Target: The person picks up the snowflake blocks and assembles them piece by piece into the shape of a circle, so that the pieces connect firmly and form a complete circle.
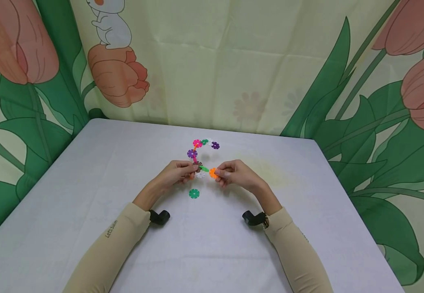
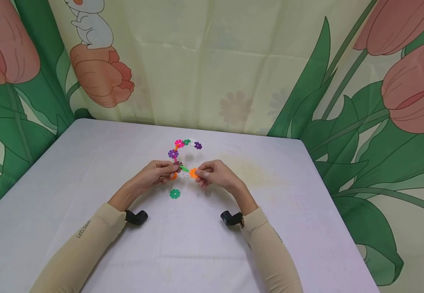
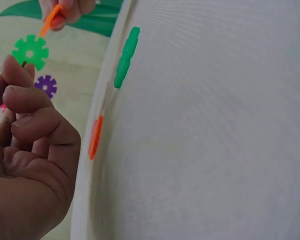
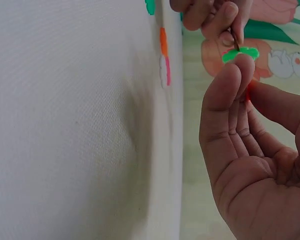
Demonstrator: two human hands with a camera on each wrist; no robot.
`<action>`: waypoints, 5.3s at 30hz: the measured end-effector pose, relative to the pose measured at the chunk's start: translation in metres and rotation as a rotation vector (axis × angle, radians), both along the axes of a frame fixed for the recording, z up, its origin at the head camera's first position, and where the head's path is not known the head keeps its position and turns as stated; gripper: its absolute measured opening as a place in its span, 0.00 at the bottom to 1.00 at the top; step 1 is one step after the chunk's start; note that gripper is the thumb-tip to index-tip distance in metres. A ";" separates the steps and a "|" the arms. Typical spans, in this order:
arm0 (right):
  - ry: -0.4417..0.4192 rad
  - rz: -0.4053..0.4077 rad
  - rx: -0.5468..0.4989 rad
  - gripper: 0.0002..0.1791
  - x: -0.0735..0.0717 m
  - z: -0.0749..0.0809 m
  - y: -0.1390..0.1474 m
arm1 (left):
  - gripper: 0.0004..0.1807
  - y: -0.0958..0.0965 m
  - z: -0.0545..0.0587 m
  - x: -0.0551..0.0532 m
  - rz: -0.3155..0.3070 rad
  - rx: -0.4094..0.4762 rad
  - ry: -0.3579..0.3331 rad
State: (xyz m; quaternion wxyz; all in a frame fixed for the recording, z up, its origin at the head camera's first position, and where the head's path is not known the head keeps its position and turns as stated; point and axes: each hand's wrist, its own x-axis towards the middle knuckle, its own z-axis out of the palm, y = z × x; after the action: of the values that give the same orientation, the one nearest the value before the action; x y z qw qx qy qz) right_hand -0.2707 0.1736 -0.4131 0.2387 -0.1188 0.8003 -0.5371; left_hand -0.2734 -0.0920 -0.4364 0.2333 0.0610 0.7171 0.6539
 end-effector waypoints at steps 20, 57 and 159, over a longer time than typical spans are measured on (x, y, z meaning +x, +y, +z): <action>-0.045 0.004 -0.072 0.12 0.001 -0.002 -0.005 | 0.20 0.001 -0.002 -0.001 -0.011 0.001 0.009; -0.027 0.025 -0.085 0.10 0.001 -0.005 -0.005 | 0.16 0.001 -0.005 0.000 -0.014 -0.029 0.013; 0.323 0.174 0.386 0.18 0.027 -0.020 -0.061 | 0.18 -0.013 0.004 -0.003 -0.066 -0.002 0.075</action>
State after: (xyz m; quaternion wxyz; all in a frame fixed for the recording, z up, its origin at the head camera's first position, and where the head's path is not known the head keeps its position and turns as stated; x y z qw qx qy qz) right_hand -0.2433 0.1129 -0.4328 0.1712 -0.2235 0.9024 -0.3261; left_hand -0.2767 -0.1052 -0.4328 0.2278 0.1088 0.7237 0.6422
